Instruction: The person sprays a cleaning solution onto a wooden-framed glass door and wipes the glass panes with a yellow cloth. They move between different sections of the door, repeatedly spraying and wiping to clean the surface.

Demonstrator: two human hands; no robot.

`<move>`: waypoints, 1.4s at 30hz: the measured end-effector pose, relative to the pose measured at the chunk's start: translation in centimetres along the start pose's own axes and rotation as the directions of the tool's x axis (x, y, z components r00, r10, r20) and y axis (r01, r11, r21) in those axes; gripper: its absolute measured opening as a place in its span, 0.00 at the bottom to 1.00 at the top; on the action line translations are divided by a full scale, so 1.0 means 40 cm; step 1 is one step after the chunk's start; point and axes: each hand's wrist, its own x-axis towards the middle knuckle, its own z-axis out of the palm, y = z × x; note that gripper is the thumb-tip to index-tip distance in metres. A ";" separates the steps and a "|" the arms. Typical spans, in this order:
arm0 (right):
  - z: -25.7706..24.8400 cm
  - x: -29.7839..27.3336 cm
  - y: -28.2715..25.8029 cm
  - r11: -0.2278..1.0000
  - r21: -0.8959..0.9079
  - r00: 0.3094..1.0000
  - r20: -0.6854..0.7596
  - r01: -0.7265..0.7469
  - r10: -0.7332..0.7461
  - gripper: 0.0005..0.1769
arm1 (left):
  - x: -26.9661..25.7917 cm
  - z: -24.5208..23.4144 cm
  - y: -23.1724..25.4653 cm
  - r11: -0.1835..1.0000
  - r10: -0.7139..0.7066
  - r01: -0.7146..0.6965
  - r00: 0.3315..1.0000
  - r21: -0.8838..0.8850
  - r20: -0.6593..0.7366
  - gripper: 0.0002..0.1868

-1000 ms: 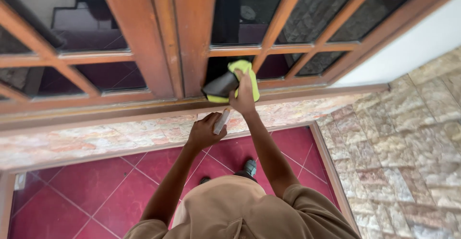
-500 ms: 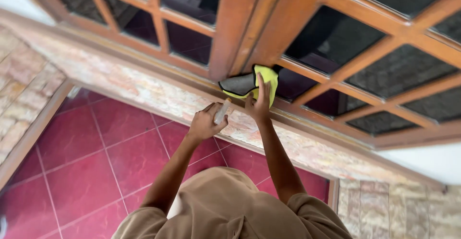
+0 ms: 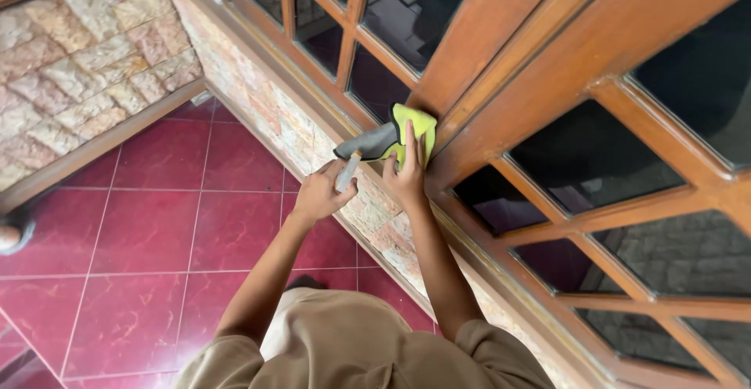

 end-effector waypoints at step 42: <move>0.508 0.043 -0.063 0.574 -0.797 0.803 0.211 -0.188 0.557 0.54 | 0.379 -0.187 -0.496 0.893 0.227 -0.076 0.927 -0.445 0.299 0.11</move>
